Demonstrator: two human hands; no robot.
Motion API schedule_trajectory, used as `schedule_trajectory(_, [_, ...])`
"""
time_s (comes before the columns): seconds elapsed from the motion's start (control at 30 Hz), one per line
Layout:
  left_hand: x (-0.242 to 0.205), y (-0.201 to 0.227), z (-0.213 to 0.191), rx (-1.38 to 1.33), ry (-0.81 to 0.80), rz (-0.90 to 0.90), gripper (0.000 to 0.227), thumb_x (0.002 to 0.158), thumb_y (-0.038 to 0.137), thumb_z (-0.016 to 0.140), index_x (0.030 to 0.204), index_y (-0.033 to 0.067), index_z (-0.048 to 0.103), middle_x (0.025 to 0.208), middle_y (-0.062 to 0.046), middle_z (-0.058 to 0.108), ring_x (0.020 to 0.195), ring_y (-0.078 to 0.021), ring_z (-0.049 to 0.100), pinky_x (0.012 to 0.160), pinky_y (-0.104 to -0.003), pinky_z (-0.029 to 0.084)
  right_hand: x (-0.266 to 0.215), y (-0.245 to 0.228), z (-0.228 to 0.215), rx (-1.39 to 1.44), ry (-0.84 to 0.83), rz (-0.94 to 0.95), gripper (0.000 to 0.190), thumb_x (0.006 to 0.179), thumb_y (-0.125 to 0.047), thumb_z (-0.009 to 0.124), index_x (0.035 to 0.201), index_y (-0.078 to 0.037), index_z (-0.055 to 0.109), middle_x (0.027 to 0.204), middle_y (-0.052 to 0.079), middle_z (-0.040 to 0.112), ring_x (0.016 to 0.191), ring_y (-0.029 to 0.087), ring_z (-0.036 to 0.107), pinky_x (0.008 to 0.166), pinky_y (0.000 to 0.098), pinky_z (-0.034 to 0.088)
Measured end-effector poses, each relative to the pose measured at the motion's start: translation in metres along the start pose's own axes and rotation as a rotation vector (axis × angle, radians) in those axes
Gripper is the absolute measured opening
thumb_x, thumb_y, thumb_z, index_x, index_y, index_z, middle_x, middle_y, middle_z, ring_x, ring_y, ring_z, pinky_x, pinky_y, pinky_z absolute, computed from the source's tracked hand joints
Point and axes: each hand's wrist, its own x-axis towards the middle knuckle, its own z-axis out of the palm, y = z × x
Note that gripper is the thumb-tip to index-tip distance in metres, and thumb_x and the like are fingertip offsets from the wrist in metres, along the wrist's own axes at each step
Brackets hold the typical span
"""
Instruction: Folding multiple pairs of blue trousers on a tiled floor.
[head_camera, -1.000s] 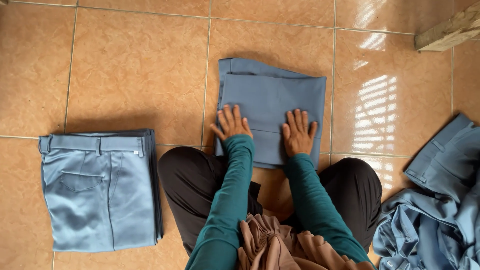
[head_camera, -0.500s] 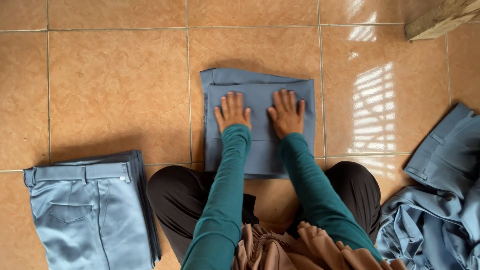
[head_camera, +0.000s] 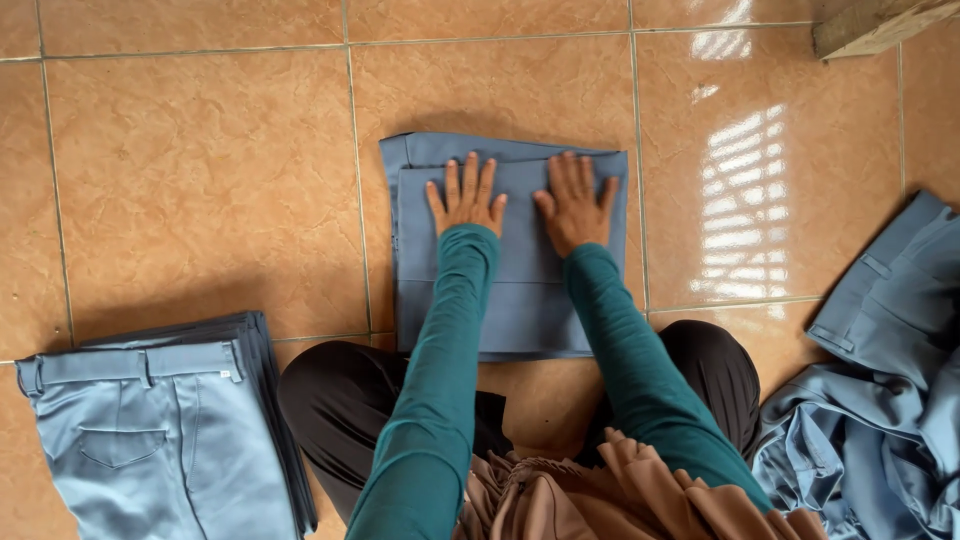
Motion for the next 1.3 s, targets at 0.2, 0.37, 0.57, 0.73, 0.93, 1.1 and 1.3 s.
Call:
schedule_trajectory(0.2, [0.005, -0.047, 0.007, 0.043, 0.067, -0.177, 0.065, 0.109, 0.061, 0.010, 0.165, 0.0307, -0.005, 0.172, 0.003, -0.010, 0.157, -0.0245, -0.016, 0.122, -0.063, -0.017, 0.016, 0.065, 0.000, 0.055, -0.107, 0.276, 0.074, 0.104, -0.074, 0.014, 0.166, -0.036, 0.004, 0.173, -0.012, -0.002, 0.160, 0.014, -0.004, 0.124, 0.0666, -0.009])
schedule_trajectory(0.37, [-0.027, -0.012, -0.016, 0.056, 0.135, -0.253, 0.069, 0.110, 0.059, 0.019, 0.165, 0.0244, -0.004, 0.172, -0.007, -0.010, 0.156, -0.0340, -0.014, 0.122, -0.069, -0.012, -0.001, 0.040, 0.001, 0.049, 0.010, 0.313, 0.073, 0.107, -0.068, 0.019, 0.167, -0.027, 0.008, 0.174, -0.001, 0.004, 0.160, 0.021, 0.002, 0.123, 0.0665, -0.009])
schedule_trajectory(0.57, [-0.097, 0.047, 0.014, -0.025, 0.109, -0.082, 0.065, 0.108, 0.053, 0.022, 0.165, 0.0285, 0.002, 0.173, -0.009, -0.004, 0.156, -0.0381, -0.010, 0.119, -0.071, -0.011, -0.079, -0.023, 0.008, 0.100, 0.147, 0.157, 0.061, 0.111, -0.055, 0.026, 0.166, -0.028, 0.019, 0.174, -0.001, 0.011, 0.160, 0.025, 0.004, 0.123, 0.0647, -0.003])
schedule_trajectory(0.73, [-0.114, 0.017, 0.021, -0.034, 0.112, -0.155, 0.062, 0.107, 0.054, 0.024, 0.164, 0.0329, 0.012, 0.173, -0.005, 0.001, 0.157, -0.0348, -0.004, 0.120, -0.071, -0.007, -0.116, 0.001, 0.006, 0.047, 0.151, 0.122, 0.056, 0.112, -0.052, 0.025, 0.163, -0.032, 0.028, 0.173, -0.002, 0.014, 0.159, 0.024, 0.006, 0.123, 0.0627, -0.002])
schedule_trajectory(0.93, [-0.109, -0.036, 0.038, -0.008, 0.303, -0.321, 0.063, 0.105, 0.058, 0.030, 0.163, 0.0360, 0.018, 0.173, -0.006, 0.005, 0.157, -0.0350, -0.001, 0.118, -0.073, 0.001, -0.109, 0.020, 0.004, 0.064, 0.125, 0.166, 0.059, 0.108, -0.061, 0.017, 0.163, -0.040, 0.020, 0.173, -0.006, 0.014, 0.159, 0.019, 0.001, 0.122, 0.0648, -0.007])
schedule_trajectory(1.1, [-0.116, -0.078, 0.088, -0.364, 0.270, -0.435, 0.083, 0.102, 0.035, 0.056, 0.165, 0.0376, 0.002, 0.168, -0.013, 0.016, 0.151, -0.0385, 0.025, 0.119, -0.055, 0.032, -0.089, 0.030, 0.010, 0.054, 0.056, 0.188, 0.056, 0.109, -0.060, 0.017, 0.163, -0.045, 0.017, 0.174, -0.008, 0.008, 0.160, 0.018, -0.001, 0.120, 0.0669, -0.012])
schedule_trajectory(1.3, [-0.112, -0.097, 0.129, -0.483, 0.184, -0.500, 0.096, 0.094, 0.041, 0.068, 0.164, 0.0256, 0.005, 0.158, -0.010, 0.026, 0.147, -0.0263, 0.034, 0.110, -0.040, 0.051, -0.097, 0.021, -0.016, 0.037, 0.012, 0.199, 0.073, 0.100, -0.067, 0.036, 0.164, -0.044, 0.012, 0.175, 0.001, 0.004, 0.160, 0.028, -0.001, 0.119, 0.0729, -0.008])
